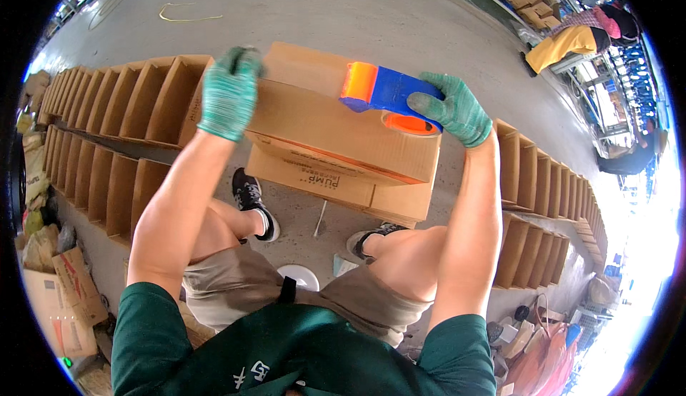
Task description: The person repeatedly picks up flat cardboard boxes, folds them into rectangular shapes, and seals them using a handheld tape dispenser. The person works in a warehouse setting, processing a stack of boxes one by one and placing the finished units into a pile.
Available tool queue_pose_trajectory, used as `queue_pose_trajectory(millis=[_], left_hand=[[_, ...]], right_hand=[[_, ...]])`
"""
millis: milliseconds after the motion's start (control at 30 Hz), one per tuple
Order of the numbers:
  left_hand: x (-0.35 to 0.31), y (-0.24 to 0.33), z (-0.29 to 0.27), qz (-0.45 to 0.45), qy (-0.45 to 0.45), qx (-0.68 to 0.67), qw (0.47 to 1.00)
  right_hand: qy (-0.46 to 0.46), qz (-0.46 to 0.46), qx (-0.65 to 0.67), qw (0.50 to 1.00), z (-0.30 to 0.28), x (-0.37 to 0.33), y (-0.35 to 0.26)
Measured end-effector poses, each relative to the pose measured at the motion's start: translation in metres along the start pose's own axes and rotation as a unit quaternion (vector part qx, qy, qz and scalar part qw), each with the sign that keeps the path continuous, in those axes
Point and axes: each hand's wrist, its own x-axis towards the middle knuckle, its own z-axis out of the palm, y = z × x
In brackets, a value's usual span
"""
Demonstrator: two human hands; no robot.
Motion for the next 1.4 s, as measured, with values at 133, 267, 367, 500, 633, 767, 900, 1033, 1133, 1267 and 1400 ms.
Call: queue_pose_trajectory(millis=[133, 267, 367, 500, 633, 767, 900, 1033, 1133, 1267, 1400], left_hand=[[0.008, -0.036, -0.028, -0.144, 0.025, -0.133, 0.980], [0.007, -0.049, -0.026, -0.231, 0.018, -0.206, 0.951], [0.008, -0.056, -0.026, -0.250, 0.015, -0.227, 0.941], [0.009, -0.073, -0.023, -0.283, -0.028, -0.201, 0.938], [0.002, -0.069, -0.015, -0.321, -0.129, -0.052, 0.937], [0.005, -0.063, -0.014, -0.290, -0.099, 0.033, 0.951], [0.016, -0.051, -0.005, -0.094, -0.171, -0.100, 0.976], [0.019, -0.036, 0.008, -0.101, -0.283, 0.015, 0.954], [0.018, -0.034, 0.008, -0.102, -0.284, 0.079, 0.950], [0.022, -0.065, 0.004, -0.039, -0.271, 0.026, 0.962], [0.019, -0.050, 0.006, -0.044, -0.270, 0.026, 0.962]], right_hand=[[-0.012, 0.047, -0.066, 0.997, 0.013, 0.005, -0.027], [-0.012, 0.048, -0.108, 0.993, 0.023, 0.014, -0.029], [-0.013, 0.052, -0.115, 0.992, 0.028, 0.018, -0.036], [-0.001, 0.046, -0.119, 0.992, 0.030, 0.019, -0.042], [-0.010, 0.052, -0.115, 0.992, 0.030, 0.019, -0.046], [-0.017, 0.054, -0.121, 0.991, 0.028, 0.020, -0.044], [-0.011, 0.088, -0.128, 0.988, 0.030, 0.018, -0.047], [-0.030, 0.098, -0.112, 0.988, 0.025, 0.024, -0.049], [-0.047, 0.116, -0.116, 0.985, 0.013, 0.019, -0.045], [-0.083, 0.121, -0.165, 0.975, -0.038, -0.012, -0.030], [-0.065, 0.202, -0.204, 0.956, -0.123, -0.096, 0.015]])
